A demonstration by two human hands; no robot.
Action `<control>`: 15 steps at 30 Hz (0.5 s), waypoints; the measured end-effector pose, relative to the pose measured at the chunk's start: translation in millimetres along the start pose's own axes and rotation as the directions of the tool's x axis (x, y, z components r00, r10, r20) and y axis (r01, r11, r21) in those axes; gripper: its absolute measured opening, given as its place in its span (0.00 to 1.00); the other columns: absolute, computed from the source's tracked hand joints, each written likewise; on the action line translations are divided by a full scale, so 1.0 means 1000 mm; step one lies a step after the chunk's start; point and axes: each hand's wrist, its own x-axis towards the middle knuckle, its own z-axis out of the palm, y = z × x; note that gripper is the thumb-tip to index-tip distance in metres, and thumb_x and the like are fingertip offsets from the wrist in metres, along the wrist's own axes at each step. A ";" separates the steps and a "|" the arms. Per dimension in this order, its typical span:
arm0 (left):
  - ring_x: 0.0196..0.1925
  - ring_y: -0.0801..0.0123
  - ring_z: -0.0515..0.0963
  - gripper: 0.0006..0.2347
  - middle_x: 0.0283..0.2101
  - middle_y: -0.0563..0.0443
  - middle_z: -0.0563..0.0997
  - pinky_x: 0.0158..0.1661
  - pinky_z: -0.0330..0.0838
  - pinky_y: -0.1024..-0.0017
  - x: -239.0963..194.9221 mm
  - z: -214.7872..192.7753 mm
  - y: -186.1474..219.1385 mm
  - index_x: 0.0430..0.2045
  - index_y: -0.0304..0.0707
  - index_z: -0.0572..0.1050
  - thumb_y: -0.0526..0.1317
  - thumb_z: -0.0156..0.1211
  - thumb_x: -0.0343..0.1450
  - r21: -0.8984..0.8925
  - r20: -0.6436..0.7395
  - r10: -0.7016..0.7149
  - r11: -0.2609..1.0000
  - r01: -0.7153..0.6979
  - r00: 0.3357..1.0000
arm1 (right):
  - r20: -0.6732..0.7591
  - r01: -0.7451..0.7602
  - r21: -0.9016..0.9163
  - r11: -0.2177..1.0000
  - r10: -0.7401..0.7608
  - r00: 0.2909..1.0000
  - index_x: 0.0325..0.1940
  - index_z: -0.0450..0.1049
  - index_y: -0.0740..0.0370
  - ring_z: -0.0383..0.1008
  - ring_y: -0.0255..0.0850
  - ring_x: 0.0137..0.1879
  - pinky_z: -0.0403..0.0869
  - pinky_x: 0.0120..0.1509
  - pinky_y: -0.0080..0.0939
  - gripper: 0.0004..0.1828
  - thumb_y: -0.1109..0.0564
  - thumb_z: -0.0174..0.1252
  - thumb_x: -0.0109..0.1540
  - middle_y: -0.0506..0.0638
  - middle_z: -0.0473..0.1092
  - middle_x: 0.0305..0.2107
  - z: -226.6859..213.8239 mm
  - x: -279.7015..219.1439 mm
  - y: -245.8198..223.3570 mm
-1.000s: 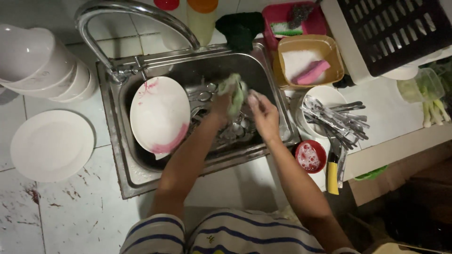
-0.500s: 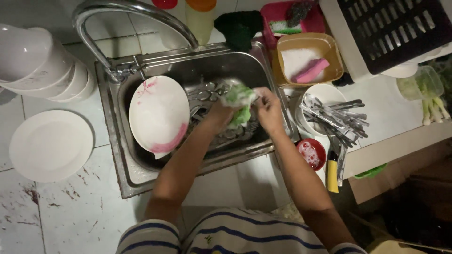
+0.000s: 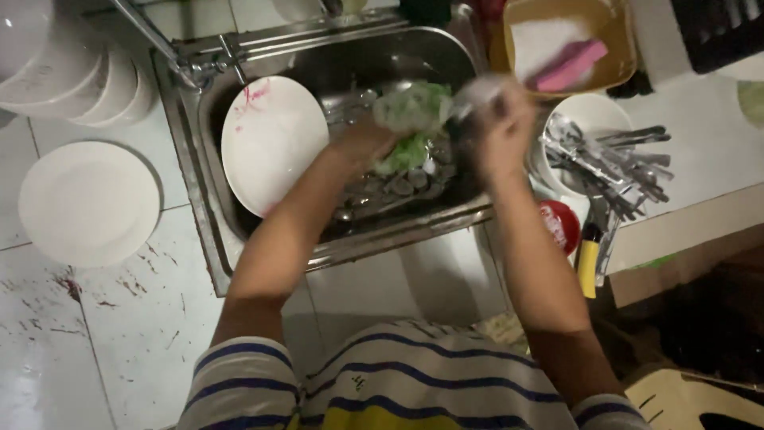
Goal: Washing spoons and forks in a kitchen sink using a sponge and soap.
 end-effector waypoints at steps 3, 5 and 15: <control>0.43 0.52 0.80 0.32 0.49 0.41 0.82 0.44 0.74 0.57 -0.006 -0.021 0.033 0.60 0.45 0.65 0.37 0.69 0.59 -0.052 -0.093 0.109 0.992 -0.115 0.990 | 0.011 -0.145 0.172 0.974 0.145 0.989 0.44 0.74 0.67 0.68 0.37 0.43 0.70 0.52 0.35 0.02 0.66 0.58 0.68 0.49 0.69 0.37 -0.006 0.037 -0.045; 0.42 0.54 0.80 0.19 0.47 0.44 0.83 0.44 0.73 0.59 -0.002 -0.031 0.065 0.51 0.40 0.72 0.35 0.61 0.65 -0.087 -0.205 0.211 0.969 -0.232 0.956 | 0.094 -0.234 0.440 0.867 0.215 0.972 0.44 0.73 0.56 0.68 0.36 0.41 0.70 0.51 0.37 0.08 0.60 0.48 0.71 0.48 0.72 0.37 0.010 0.043 -0.070; 0.32 0.57 0.85 0.14 0.37 0.43 0.86 0.41 0.81 0.61 0.029 0.013 0.054 0.36 0.36 0.78 0.42 0.74 0.63 -0.133 0.016 0.216 0.968 -0.212 0.976 | 0.187 -0.439 0.623 0.648 0.422 0.887 0.39 0.71 0.50 0.69 0.36 0.39 0.78 0.61 0.51 0.16 0.38 0.54 0.66 0.42 0.67 0.31 -0.081 0.065 -0.060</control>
